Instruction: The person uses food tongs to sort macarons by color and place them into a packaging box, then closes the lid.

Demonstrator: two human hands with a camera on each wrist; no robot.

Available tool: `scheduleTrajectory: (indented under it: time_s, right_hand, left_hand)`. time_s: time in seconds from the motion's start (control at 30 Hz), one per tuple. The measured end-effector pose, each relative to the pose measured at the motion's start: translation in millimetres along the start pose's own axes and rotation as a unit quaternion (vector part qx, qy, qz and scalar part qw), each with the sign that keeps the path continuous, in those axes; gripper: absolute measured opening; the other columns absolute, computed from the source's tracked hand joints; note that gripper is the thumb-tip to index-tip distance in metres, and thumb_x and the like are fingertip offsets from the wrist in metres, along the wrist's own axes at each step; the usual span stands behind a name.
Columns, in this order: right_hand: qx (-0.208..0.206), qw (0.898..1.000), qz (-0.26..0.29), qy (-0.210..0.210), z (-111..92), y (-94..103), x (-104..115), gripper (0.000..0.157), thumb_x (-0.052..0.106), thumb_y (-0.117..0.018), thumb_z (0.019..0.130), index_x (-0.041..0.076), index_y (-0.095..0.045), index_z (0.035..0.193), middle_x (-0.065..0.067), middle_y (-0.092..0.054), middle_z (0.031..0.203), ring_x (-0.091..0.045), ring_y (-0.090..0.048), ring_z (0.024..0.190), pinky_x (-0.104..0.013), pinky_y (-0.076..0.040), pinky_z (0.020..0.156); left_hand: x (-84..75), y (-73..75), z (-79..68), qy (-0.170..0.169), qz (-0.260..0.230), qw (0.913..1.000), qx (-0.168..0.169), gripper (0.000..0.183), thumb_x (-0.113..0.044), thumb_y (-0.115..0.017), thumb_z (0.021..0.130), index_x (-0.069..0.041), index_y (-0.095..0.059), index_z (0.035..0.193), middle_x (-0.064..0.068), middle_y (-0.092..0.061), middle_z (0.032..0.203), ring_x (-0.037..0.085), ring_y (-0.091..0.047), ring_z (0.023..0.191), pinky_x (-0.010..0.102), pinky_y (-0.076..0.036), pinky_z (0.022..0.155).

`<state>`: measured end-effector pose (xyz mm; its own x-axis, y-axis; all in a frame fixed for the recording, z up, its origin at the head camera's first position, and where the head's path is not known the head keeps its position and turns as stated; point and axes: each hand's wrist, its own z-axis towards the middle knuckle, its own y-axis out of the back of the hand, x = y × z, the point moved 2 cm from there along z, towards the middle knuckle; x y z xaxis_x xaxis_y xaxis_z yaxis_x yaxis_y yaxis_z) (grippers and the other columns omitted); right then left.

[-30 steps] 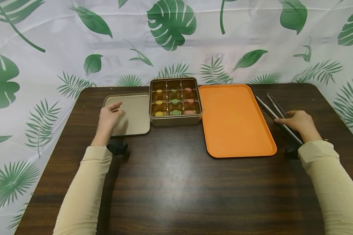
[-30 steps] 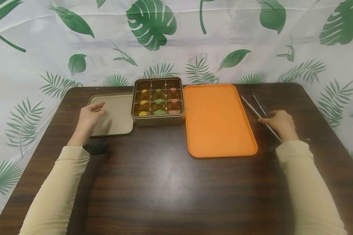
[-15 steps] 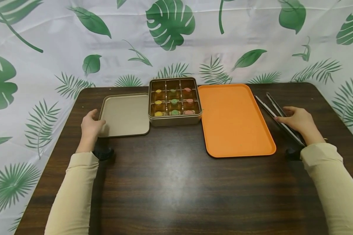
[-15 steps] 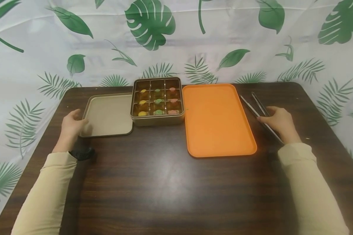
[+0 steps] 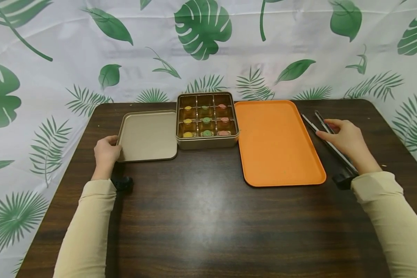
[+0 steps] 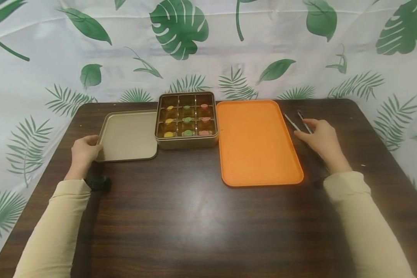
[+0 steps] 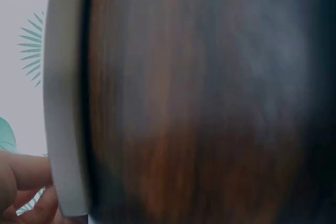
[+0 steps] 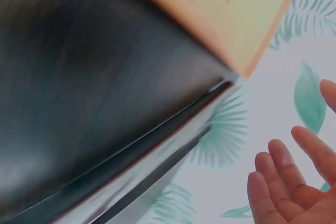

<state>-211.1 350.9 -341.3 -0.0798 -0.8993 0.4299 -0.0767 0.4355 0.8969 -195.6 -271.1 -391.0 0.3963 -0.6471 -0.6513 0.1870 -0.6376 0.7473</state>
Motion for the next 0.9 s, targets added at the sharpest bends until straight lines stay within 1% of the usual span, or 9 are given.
scheduleTrajectory:
  time_s: [0.23,0.33,0.43,0.53,0.6,0.67,0.73,0.8,0.9]
  right_hand:
    - [0.0,0.999,0.016,0.049,-6,-2.7,27,0.059,0.033,-0.06,0.093,-0.006,-0.047,0.137,-0.036,-0.046,0.13,-0.051,-0.044,0.119,-0.064,-0.039,0.096]
    - [0.001,0.998,0.019,0.059,-8,-5.3,34,0.057,0.031,-0.06,0.094,-0.005,-0.048,0.136,-0.034,-0.046,0.129,-0.05,-0.045,0.117,-0.063,-0.04,0.095]
    - [0.005,0.997,0.026,0.067,-10,-8.3,41,0.056,0.028,-0.061,0.093,-0.005,-0.048,0.136,-0.033,-0.046,0.128,-0.049,-0.044,0.118,-0.062,-0.04,0.096]
    - [0.008,0.996,0.036,0.079,-12,-11.2,51,0.054,0.026,-0.062,0.093,-0.005,-0.049,0.136,-0.032,-0.047,0.131,-0.048,-0.044,0.12,-0.061,-0.042,0.096]
    - [0.009,0.995,0.042,0.09,-14,-13.3,58,0.052,0.025,-0.062,0.093,-0.003,-0.05,0.136,-0.031,-0.048,0.131,-0.047,-0.045,0.12,-0.059,-0.043,0.093]
    - [0.011,0.994,0.047,0.1,-15,-15.9,66,0.051,0.022,-0.062,0.093,-0.002,-0.05,0.136,-0.03,-0.048,0.13,-0.045,-0.045,0.12,-0.058,-0.043,0.094]
    - [0.01,0.992,0.047,0.112,-16,-18.9,74,0.049,0.022,-0.061,0.094,-0.001,-0.051,0.136,-0.029,-0.05,0.127,-0.044,-0.045,0.12,-0.058,-0.042,0.095]
    - [0.009,0.991,0.048,0.125,-16,-22.1,83,0.048,0.021,-0.061,0.094,-0.001,-0.051,0.136,-0.027,-0.05,0.126,-0.043,-0.045,0.119,-0.058,-0.042,0.097]
    - [0.01,0.987,0.051,0.15,-15,-26.7,100,0.048,0.021,-0.06,0.094,0.0,-0.051,0.136,-0.026,-0.051,0.13,-0.043,-0.047,0.12,-0.057,-0.041,0.1]
  left_hand:
    - [1.9,-1.2,0.9,0.01,0.007,0.9999,-0.011,0.046,-0.001,-0.039,0.089,0.005,-0.053,0.133,0.028,-0.058,0.126,0.04,-0.051,0.118,0.049,-0.043,0.1]
    - [3.2,-1.8,0.5,0.011,-0.026,0.9995,-0.014,0.045,-0.004,-0.038,0.093,0.005,-0.051,0.134,0.029,-0.057,0.126,0.036,-0.054,0.11,0.035,-0.048,0.084]
    - [5.0,-3.1,0.4,0.028,-0.087,0.9955,-0.022,0.044,-0.011,-0.037,0.098,0.0,-0.048,0.139,0.024,-0.057,0.126,0.02,-0.055,0.093,0.016,-0.043,0.068]
    - [6.6,-2.8,0.9,0.059,-0.167,0.9835,-0.038,0.044,-0.018,-0.037,0.101,-0.007,-0.046,0.142,0.012,-0.054,0.127,0.004,-0.049,0.087,0.01,-0.042,0.068]
    - [5.9,-0.4,0.9,0.074,-0.213,0.9728,-0.054,0.044,-0.021,-0.037,0.102,-0.011,-0.045,0.144,0.007,-0.052,0.129,0.003,-0.05,0.094,0.013,-0.046,0.08]
    - [5.1,3.8,0.5,0.082,-0.25,0.9622,-0.071,0.043,-0.022,-0.038,0.102,-0.013,-0.046,0.143,0.0,-0.054,0.123,0.003,-0.051,0.101,0.017,-0.046,0.092]
    - [3.4,9.3,-0.7,0.083,-0.28,0.9525,-0.087,0.043,-0.022,-0.04,0.101,-0.014,-0.047,0.143,-0.007,-0.055,0.112,0.002,-0.051,0.102,0.018,-0.044,0.096]
    - [1.4,15.6,-2.6,0.082,-0.308,0.9421,-0.105,0.042,-0.02,-0.041,0.101,-0.014,-0.048,0.142,-0.011,-0.052,0.102,0.0,-0.048,0.096,0.017,-0.042,0.091]
    - [-1.8,26.5,-6.8,0.09,-0.369,0.9162,-0.127,0.041,-0.019,-0.042,0.1,-0.014,-0.05,0.14,-0.014,-0.046,0.097,-0.002,-0.043,0.091,0.015,-0.038,0.083]
